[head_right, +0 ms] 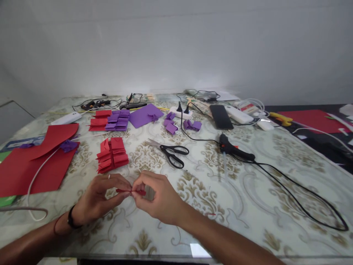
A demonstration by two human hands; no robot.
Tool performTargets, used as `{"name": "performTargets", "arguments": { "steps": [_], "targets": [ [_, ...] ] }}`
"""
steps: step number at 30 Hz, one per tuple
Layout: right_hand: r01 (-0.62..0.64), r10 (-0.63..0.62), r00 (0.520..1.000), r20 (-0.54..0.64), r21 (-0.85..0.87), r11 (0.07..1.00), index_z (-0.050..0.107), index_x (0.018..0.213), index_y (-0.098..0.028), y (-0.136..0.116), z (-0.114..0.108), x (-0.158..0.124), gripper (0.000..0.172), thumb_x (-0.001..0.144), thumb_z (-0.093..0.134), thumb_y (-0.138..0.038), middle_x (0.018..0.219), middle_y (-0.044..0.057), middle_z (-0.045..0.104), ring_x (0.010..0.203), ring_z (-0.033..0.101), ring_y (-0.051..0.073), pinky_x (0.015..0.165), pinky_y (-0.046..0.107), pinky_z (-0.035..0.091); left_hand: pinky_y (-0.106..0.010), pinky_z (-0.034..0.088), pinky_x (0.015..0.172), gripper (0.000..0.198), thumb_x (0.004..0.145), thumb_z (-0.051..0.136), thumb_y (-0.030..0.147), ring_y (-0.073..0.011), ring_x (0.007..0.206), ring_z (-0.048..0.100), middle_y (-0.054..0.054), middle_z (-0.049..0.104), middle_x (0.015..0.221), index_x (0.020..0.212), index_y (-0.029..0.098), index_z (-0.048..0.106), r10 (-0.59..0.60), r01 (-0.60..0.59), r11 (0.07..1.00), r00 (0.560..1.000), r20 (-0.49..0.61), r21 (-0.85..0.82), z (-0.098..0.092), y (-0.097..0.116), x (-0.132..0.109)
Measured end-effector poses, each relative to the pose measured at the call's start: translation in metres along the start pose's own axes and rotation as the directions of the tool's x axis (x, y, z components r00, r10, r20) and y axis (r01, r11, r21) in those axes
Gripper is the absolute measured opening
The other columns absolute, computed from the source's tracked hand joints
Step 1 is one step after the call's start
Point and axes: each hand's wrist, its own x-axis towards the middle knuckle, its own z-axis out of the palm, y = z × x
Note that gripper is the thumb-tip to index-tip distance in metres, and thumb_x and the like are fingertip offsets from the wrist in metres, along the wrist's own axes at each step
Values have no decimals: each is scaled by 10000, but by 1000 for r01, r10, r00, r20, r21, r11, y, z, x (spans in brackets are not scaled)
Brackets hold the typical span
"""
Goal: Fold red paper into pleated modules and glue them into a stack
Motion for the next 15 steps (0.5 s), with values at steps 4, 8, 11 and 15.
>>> {"name": "performTargets", "arguments": {
  "steps": [4, 8, 11, 15],
  "targets": [
    [-4, 4, 1000, 5, 23, 1000, 631, 815, -201, -1, 1, -1, 148, 808, 642, -54, 764, -19, 600, 712, 572, 125, 688, 241, 446, -235, 559, 748, 59, 931, 701, 155, -147, 784, 721, -33, 785, 874, 918, 185, 749, -44, 44, 999, 999, 3, -12, 0, 2, 0],
    [15, -15, 1000, 8, 33, 999, 604, 778, -206, -1, 2, -1, 178, 776, 633, -30, 742, -28, 581, 692, 555, 121, 675, 240, 440, -245, 538, 753, 54, 921, 688, 154, -145, 778, 700, -18, 765, 861, 919, 189, 729, -92, 92, 995, 996, 14, 31, 3, 4, -1],
    [3, -4, 1000, 23, 35, 999, 584, 755, -212, -2, 2, 0, 190, 762, 621, -26, 730, -31, 580, 681, 550, 125, 664, 244, 438, -247, 520, 729, 69, 903, 678, 133, -142, 750, 673, -11, 744, 833, 910, 189, 718, -103, 101, 992, 994, 34, 73, 5, 5, -2],
    [-30, 29, 999, 37, 36, 999, 573, 743, -220, -3, 0, 0, 189, 758, 622, -38, 727, -33, 591, 678, 559, 132, 664, 253, 442, -246, 515, 718, 72, 907, 668, 136, -144, 745, 671, -12, 741, 831, 900, 193, 711, -72, 71, 995, 997, 17, 71, 5, 4, -3]
  ]
}}
